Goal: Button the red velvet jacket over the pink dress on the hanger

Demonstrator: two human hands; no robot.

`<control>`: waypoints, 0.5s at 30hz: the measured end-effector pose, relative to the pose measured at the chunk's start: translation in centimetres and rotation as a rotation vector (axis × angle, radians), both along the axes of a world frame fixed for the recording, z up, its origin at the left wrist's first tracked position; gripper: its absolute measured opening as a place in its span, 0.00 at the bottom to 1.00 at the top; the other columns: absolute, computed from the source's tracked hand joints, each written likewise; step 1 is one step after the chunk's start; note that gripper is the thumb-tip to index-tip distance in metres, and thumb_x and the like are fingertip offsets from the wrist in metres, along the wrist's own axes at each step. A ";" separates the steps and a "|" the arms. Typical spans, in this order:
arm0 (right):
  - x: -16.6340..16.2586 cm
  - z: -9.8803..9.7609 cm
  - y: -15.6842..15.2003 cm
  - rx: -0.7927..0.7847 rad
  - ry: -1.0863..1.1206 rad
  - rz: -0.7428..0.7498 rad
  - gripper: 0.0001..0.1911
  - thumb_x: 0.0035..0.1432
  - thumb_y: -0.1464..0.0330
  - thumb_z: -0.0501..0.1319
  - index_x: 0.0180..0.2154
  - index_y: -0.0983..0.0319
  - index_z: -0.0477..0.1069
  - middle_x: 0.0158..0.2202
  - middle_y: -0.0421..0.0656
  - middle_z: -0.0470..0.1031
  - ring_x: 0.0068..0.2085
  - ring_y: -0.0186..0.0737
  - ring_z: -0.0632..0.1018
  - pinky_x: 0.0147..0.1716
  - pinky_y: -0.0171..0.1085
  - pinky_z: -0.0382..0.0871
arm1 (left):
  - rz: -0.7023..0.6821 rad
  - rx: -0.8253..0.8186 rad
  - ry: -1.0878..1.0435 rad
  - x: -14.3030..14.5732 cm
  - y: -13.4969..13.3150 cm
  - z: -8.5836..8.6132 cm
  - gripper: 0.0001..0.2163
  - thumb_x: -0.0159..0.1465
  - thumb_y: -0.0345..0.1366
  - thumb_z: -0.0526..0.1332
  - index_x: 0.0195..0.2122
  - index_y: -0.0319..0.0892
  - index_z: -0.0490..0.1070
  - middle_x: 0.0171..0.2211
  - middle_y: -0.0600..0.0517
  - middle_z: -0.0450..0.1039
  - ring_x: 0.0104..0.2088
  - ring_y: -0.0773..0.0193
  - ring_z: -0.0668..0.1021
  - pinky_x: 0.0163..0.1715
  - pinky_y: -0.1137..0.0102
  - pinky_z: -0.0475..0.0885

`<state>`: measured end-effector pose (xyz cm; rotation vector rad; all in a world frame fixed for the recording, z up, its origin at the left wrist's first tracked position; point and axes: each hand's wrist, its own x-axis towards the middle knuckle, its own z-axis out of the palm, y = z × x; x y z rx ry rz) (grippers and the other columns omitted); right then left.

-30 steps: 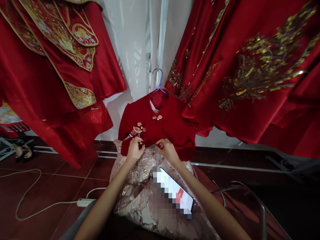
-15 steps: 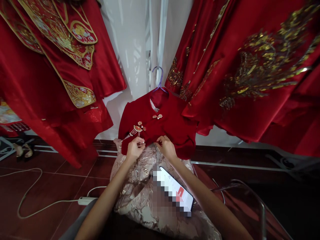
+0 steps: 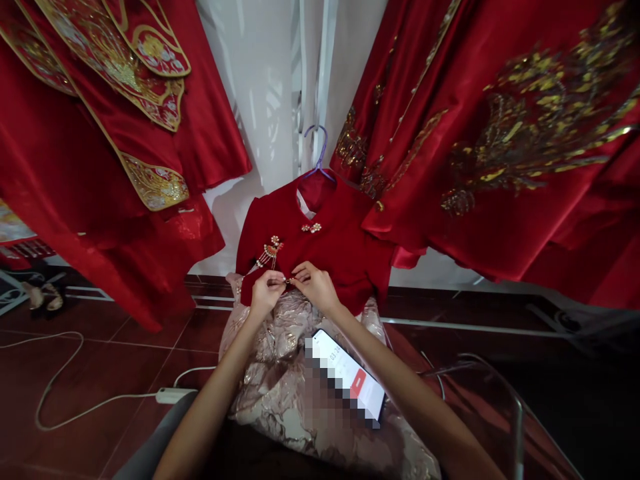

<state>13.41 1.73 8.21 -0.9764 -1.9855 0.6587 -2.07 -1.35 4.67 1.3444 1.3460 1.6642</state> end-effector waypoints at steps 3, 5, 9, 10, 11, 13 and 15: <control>-0.4 -0.2 0.1 0.001 0.008 -0.018 0.08 0.51 0.69 0.62 0.36 0.59 0.68 0.30 0.38 0.76 0.30 0.34 0.77 0.31 0.32 0.71 | -0.011 -0.018 -0.007 0.0 0.0 0.0 0.08 0.45 0.29 0.65 0.29 0.38 0.71 0.28 0.50 0.75 0.30 0.65 0.77 0.37 0.67 0.74; -0.4 -0.4 0.1 0.005 0.038 -0.026 0.07 0.51 0.69 0.61 0.36 0.59 0.67 0.30 0.38 0.76 0.31 0.34 0.77 0.32 0.33 0.71 | -0.028 -0.035 -0.026 -0.1 0.0 -0.1 0.09 0.45 0.31 0.66 0.30 0.37 0.72 0.28 0.49 0.75 0.30 0.64 0.78 0.37 0.66 0.74; -0.2 -0.5 -0.3 -0.006 0.099 -0.007 0.07 0.51 0.68 0.61 0.34 0.59 0.66 0.30 0.39 0.75 0.31 0.33 0.77 0.31 0.32 0.72 | -0.048 -0.043 -0.044 -0.2 -0.1 -0.4 0.11 0.46 0.33 0.67 0.31 0.37 0.73 0.29 0.48 0.77 0.31 0.62 0.79 0.38 0.66 0.75; -0.2 -0.5 -0.4 -0.010 0.116 -0.009 0.07 0.52 0.67 0.60 0.34 0.60 0.66 0.31 0.39 0.75 0.31 0.33 0.77 0.31 0.32 0.72 | -0.051 -0.044 -0.038 -0.2 -0.1 -0.4 0.12 0.46 0.33 0.67 0.32 0.37 0.73 0.29 0.48 0.77 0.31 0.62 0.79 0.38 0.66 0.75; -0.2 -0.5 -0.5 -0.012 0.124 -0.014 0.06 0.52 0.67 0.60 0.34 0.60 0.66 0.31 0.39 0.75 0.31 0.33 0.77 0.31 0.31 0.72 | -0.054 -0.046 -0.033 -0.3 -0.2 -0.4 0.12 0.46 0.33 0.67 0.32 0.37 0.73 0.29 0.47 0.77 0.31 0.61 0.79 0.38 0.66 0.75; -0.3 -0.4 -0.7 -0.005 0.103 -0.035 0.06 0.53 0.67 0.59 0.34 0.60 0.65 0.31 0.40 0.75 0.31 0.33 0.77 0.31 0.32 0.72 | -0.061 -0.050 -0.025 -0.2 -0.2 -0.2 0.12 0.46 0.33 0.67 0.32 0.37 0.74 0.30 0.47 0.77 0.32 0.61 0.79 0.39 0.65 0.75; -0.5 -0.4 -0.8 0.013 0.054 -0.060 0.05 0.54 0.67 0.58 0.35 0.59 0.65 0.31 0.39 0.75 0.31 0.33 0.77 0.31 0.32 0.71 | -0.061 -0.047 -0.018 -0.2 -0.3 -0.1 0.11 0.47 0.33 0.66 0.33 0.36 0.74 0.31 0.47 0.78 0.32 0.61 0.79 0.40 0.65 0.75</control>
